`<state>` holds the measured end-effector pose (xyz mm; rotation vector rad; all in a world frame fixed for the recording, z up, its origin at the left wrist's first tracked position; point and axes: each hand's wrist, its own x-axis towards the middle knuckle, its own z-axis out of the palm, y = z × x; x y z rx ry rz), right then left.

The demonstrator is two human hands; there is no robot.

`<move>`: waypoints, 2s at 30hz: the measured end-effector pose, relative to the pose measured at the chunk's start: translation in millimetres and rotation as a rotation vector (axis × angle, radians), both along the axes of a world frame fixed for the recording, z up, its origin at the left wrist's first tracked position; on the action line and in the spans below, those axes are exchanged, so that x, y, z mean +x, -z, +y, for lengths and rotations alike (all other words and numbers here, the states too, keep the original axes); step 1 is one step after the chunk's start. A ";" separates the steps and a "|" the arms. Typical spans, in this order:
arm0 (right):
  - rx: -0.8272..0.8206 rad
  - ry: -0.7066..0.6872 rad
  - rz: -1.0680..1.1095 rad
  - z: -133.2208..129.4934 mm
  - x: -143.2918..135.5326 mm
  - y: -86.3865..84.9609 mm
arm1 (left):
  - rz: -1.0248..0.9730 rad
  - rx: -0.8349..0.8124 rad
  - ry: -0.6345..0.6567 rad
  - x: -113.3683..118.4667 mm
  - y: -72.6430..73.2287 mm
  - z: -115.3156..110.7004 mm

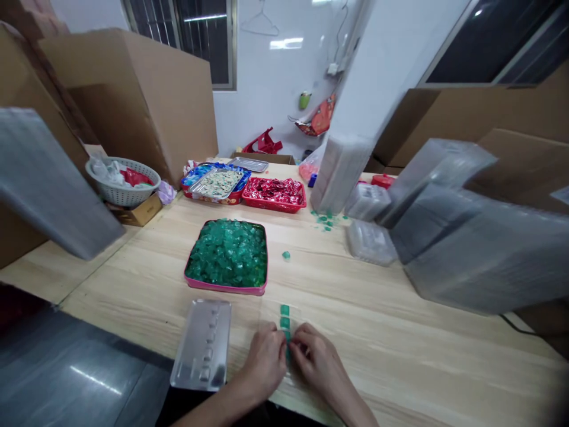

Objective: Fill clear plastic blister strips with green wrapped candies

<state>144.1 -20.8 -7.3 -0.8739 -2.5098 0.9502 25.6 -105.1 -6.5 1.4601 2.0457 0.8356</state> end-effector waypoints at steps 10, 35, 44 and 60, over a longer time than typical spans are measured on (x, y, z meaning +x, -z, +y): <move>0.319 -0.113 -0.051 64.7 -122.5 -46.1 | -0.294 0.144 -0.203 -39.9 -24.4 -0.1; -0.884 0.090 0.431 -16.4 5.2 -11.9 | -1.030 0.093 -0.228 -10.5 -20.6 -16.6; -0.294 0.138 0.154 -47.7 19.8 3.5 | -0.346 -0.014 -0.064 0.9 1.8 -22.6; 0.174 -0.091 0.025 -50.4 11.1 9.9 | -0.062 0.114 -0.098 -14.2 -22.7 -43.3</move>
